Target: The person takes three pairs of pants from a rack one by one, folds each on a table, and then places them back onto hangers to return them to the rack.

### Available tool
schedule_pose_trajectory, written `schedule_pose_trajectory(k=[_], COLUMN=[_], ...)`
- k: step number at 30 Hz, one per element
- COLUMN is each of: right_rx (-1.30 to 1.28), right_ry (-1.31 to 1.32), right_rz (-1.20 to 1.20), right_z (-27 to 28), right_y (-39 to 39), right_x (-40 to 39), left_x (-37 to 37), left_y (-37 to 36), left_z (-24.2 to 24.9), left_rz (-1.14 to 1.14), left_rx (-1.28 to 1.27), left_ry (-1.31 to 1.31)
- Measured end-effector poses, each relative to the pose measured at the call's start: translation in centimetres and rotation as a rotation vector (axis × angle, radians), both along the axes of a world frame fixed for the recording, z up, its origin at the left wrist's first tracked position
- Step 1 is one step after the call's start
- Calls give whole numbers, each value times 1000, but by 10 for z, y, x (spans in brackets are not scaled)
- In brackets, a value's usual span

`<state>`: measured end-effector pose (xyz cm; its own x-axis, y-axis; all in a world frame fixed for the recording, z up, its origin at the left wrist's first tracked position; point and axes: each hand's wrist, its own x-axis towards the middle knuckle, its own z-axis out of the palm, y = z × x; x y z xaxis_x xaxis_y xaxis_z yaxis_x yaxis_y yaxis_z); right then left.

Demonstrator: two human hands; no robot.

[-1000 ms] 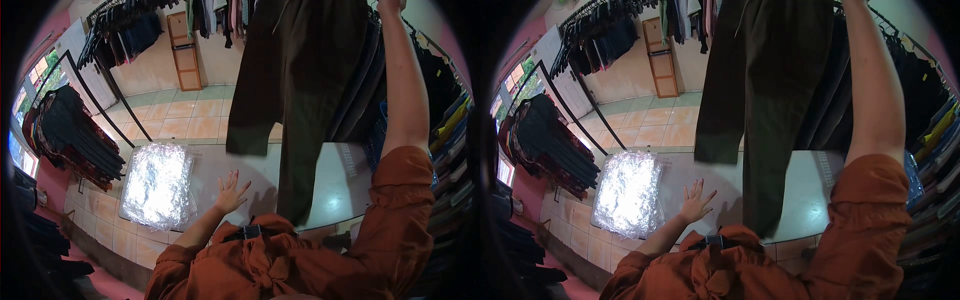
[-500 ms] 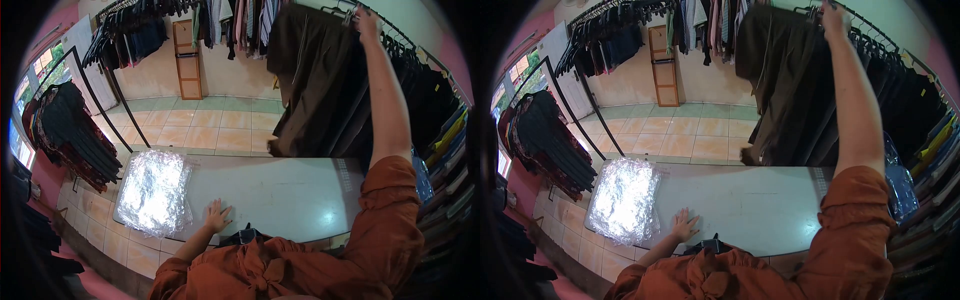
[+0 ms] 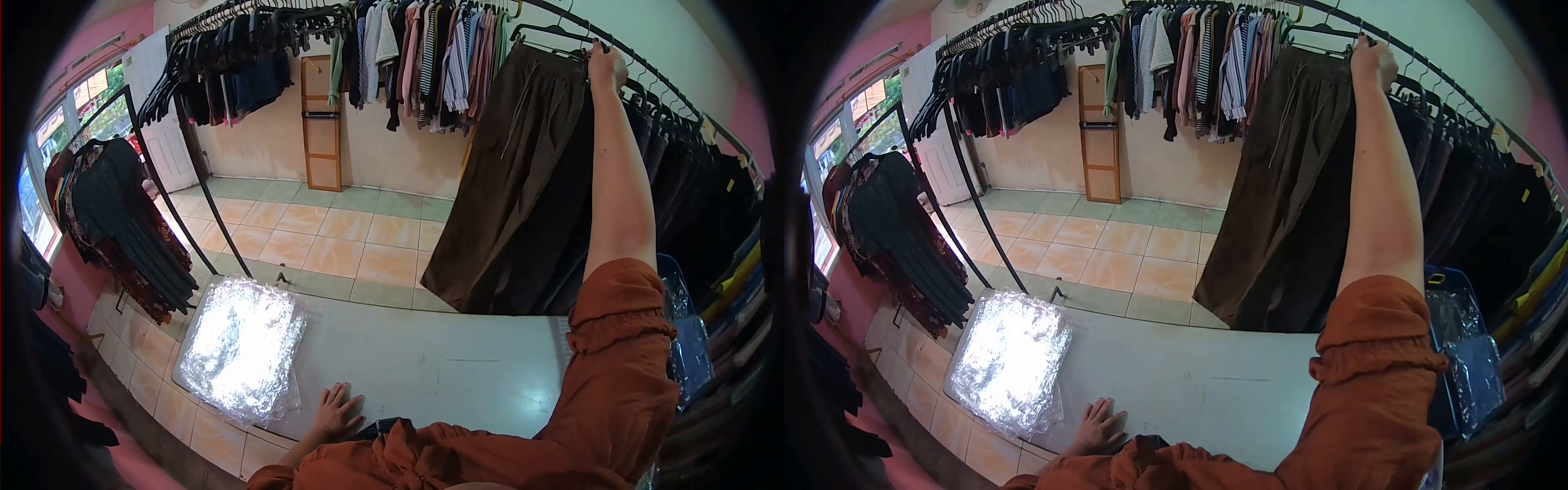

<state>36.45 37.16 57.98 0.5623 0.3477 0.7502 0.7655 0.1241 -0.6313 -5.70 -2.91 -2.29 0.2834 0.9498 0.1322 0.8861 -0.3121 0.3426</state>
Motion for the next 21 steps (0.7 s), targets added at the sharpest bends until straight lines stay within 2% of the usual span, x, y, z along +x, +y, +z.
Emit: schedule_pose_trajectory(k=[4, 13, 15, 17, 19, 21], right_rx=[-54, -30, 26, 33, 410, 221], right_ry=[-94, -205, -200, -250, -120, 91], right_rz=[-104, -56, 22, -24, 283, 514], right_z=[-10, -33, -37, -50, -73, -104], right_y=[29, 43, 43, 46, 39, 23], right_x=[-2, -1, 5, 10, 6, 6], left_x=[2, 6, 6, 5, 3, 2], left_y=[2, 2, 2, 2, 2, 2], left_z=[8, 19, 20, 16, 9, 3], left_rz=[8, 28, 28, 22, 28, 20], left_rx=[-52, -97, -102, -106, -81, -80], left_ry=[-14, -46, -46, -45, -37, -28])
